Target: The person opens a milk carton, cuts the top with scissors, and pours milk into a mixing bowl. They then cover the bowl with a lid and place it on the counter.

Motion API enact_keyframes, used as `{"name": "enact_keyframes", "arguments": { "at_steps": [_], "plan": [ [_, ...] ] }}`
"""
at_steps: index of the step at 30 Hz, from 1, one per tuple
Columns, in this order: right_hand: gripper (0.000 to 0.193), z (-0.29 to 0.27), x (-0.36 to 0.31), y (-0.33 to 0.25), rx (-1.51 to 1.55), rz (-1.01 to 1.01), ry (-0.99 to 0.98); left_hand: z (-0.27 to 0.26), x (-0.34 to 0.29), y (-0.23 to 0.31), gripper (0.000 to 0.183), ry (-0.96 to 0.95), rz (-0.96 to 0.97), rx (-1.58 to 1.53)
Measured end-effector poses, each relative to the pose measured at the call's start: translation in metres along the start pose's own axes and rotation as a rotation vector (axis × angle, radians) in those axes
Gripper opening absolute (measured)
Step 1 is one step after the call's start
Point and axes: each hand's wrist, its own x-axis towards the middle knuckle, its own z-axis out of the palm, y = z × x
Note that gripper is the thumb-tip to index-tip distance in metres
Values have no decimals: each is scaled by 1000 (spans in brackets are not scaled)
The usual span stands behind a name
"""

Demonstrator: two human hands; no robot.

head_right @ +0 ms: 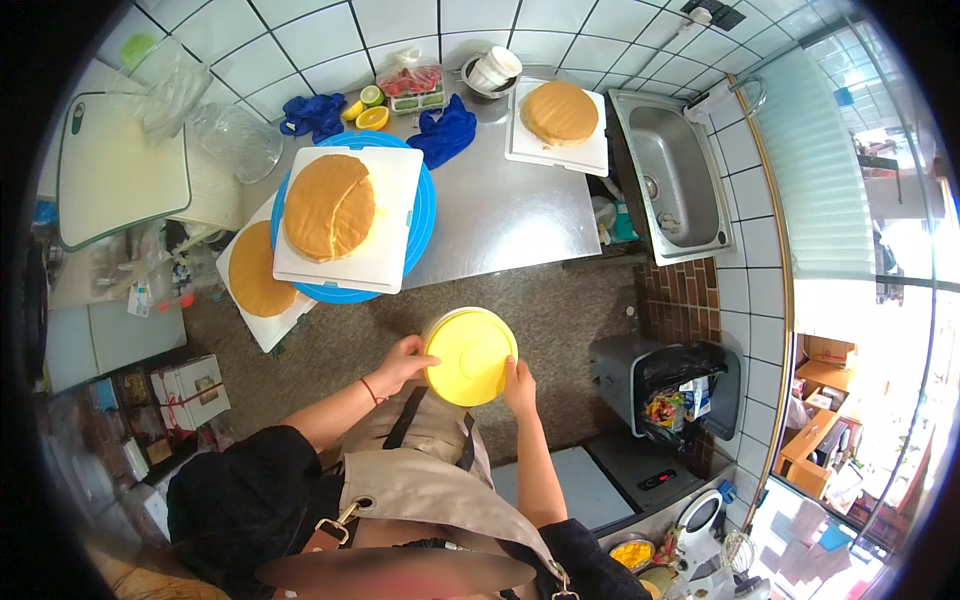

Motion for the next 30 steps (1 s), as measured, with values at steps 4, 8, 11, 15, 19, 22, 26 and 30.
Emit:
{"name": "enact_keyframes", "arguments": {
  "at_steps": [4,8,11,15,19,22,26,30],
  "plan": [
    [48,1,19,-7,53,114,-165,-16,12,-6,31,3,-27,-133],
    [45,16,32,-20,48,158,-164,-29,26,-1,27,13,-56,-159],
    [43,28,40,-20,181,220,-181,-42,43,-14,27,11,20,-127],
    [43,32,44,-25,239,267,-189,-46,42,5,33,34,-3,-94],
    [45,31,45,-28,143,326,-227,-52,48,9,25,42,-53,-37],
    [46,38,38,-14,334,337,-162,-64,60,-8,23,23,-29,38],
    [43,36,37,-3,292,254,-242,-62,59,-13,22,22,19,0],
    [36,46,38,-14,365,237,-143,-62,81,-7,21,53,-14,-137]
  ]
}}
